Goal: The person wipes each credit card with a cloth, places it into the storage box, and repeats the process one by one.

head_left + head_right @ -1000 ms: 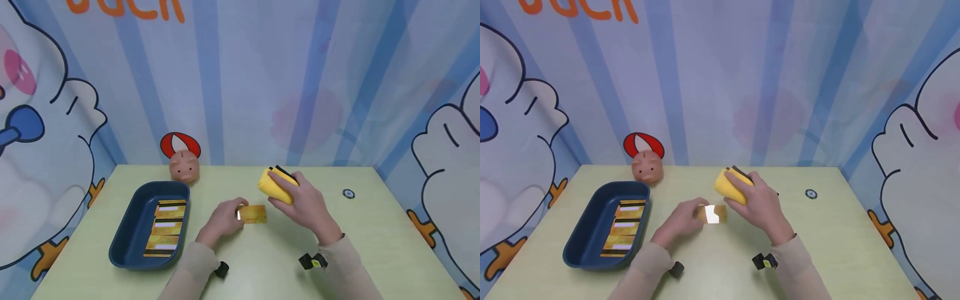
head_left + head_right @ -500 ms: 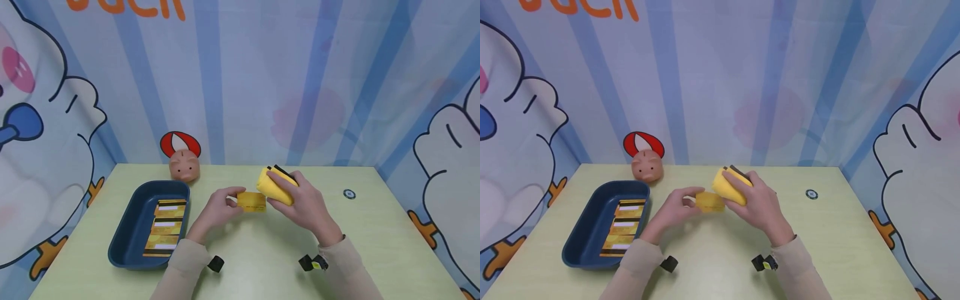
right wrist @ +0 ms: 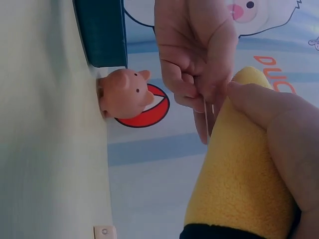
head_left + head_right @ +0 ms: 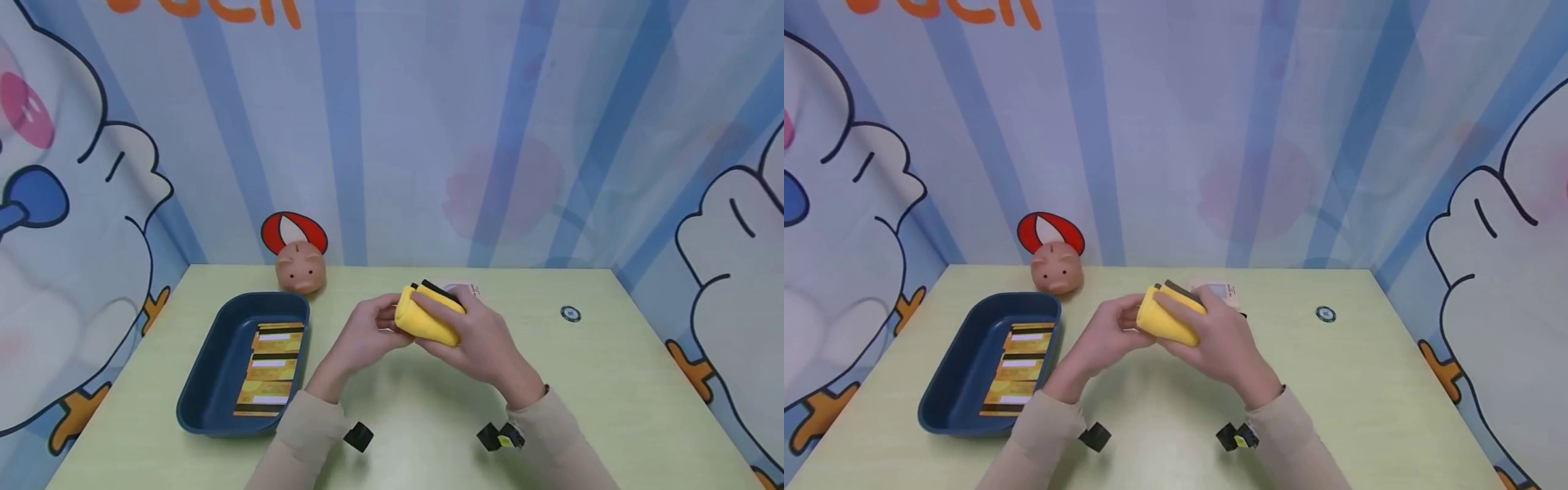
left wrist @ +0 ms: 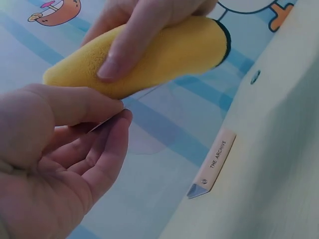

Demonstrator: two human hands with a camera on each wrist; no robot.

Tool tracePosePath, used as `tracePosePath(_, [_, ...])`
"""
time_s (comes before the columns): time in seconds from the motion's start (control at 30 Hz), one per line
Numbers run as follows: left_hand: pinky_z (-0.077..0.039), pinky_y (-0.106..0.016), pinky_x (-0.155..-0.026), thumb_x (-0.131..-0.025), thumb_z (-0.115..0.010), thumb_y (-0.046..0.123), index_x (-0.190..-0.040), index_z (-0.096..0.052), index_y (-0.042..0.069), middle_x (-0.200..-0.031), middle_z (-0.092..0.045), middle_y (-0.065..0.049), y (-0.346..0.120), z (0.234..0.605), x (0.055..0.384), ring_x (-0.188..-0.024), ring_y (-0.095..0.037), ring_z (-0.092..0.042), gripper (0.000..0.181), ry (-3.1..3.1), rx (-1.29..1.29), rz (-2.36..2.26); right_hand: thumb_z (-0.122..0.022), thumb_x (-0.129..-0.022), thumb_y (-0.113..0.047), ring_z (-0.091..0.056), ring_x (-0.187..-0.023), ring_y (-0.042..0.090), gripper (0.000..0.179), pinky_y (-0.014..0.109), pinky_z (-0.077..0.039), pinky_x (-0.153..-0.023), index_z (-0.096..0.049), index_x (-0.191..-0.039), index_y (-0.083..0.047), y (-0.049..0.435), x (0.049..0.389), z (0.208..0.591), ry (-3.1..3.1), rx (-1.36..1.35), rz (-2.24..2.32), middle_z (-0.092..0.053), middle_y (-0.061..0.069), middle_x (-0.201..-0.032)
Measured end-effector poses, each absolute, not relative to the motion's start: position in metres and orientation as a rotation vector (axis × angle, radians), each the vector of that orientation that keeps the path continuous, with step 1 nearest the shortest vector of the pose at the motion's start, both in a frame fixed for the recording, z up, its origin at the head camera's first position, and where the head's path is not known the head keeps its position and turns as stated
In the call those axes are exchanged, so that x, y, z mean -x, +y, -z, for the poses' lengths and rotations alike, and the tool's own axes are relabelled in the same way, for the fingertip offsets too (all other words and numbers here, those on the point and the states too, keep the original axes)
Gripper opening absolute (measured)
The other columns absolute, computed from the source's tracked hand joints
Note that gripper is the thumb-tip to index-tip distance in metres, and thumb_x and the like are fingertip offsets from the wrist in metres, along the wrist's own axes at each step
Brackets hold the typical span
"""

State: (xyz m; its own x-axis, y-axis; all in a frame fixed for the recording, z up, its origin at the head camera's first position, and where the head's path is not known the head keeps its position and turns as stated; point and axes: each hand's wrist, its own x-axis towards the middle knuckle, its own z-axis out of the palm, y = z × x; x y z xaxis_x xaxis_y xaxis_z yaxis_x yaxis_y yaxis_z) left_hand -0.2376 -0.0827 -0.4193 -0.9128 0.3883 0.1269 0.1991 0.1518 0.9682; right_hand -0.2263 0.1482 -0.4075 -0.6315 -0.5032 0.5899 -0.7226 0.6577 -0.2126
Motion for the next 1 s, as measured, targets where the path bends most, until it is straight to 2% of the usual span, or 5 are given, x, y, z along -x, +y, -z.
tracePosePath(0.23, [-0.061, -0.040, -0.095, -0.093, -0.073, -0.008, -0.150, -0.054, 0.006, -0.116, -0.077, -0.018, -0.0851, 0.4206, 0.2401, -0.105, -0.027, -0.075, 0.062, 2.138, -0.611, -1.927, -0.086, -0.086, -0.044, -0.055, -0.083, 0.019, 0.069, 0.035, -0.054, -0.062, -0.060, -0.150, -0.034, 0.1437, 0.2252, 0.4102, -2.373, -0.997, -0.554, -0.059, 0.014, -0.115])
tracePosePath(0.4, [-0.059, -0.041, -0.096, -0.093, -0.070, -0.009, -0.151, -0.052, 0.004, -0.114, -0.077, -0.021, -0.0862, 0.4197, 0.2404, -0.105, -0.026, -0.074, 0.062, 2.086, -0.614, -1.936, -0.085, -0.087, -0.043, -0.051, -0.079, 0.017, 0.069, 0.032, -0.051, -0.060, -0.060, -0.150, -0.034, 0.1427, 0.2243, 0.4103, -2.378, -1.005, -0.560, -0.058, 0.013, -0.113])
tracePosePath(0.57, [-0.061, -0.039, -0.094, -0.092, -0.071, -0.010, -0.151, -0.051, 0.003, -0.120, -0.075, -0.022, -0.0853, 0.4175, 0.2378, -0.107, -0.027, -0.074, 0.063, 2.071, -0.632, -1.955, -0.085, -0.087, -0.041, -0.055, -0.082, 0.019, 0.069, 0.035, -0.054, -0.062, -0.059, -0.151, -0.034, 0.1422, 0.2222, 0.4114, -2.386, -0.988, -0.574, -0.058, 0.015, -0.116])
tracePosePath(0.9, [-0.062, -0.042, -0.091, -0.092, -0.073, -0.011, -0.154, -0.051, 0.007, -0.134, -0.069, -0.020, -0.0844, 0.4145, 0.2348, -0.116, -0.032, -0.072, 0.068, 1.979, -0.622, -2.055, -0.085, -0.088, -0.040, -0.064, -0.101, 0.029, 0.070, 0.044, -0.061, -0.066, -0.057, -0.152, -0.036, 0.1413, 0.2214, 0.4112, -2.368, -0.973, -0.546, -0.058, 0.021, -0.126])
tracePosePath(1.0, [-0.062, -0.042, -0.092, -0.094, -0.071, -0.009, -0.155, -0.051, 0.006, -0.136, -0.068, -0.022, -0.0864, 0.4121, 0.2359, -0.118, -0.033, -0.072, 0.066, 1.995, -0.605, -2.089, -0.085, -0.089, -0.041, -0.064, -0.101, 0.031, 0.070, 0.045, -0.062, -0.065, -0.056, -0.153, -0.036, 0.1409, 0.2232, 0.4091, -2.361, -0.964, -0.501, -0.058, 0.023, -0.127])
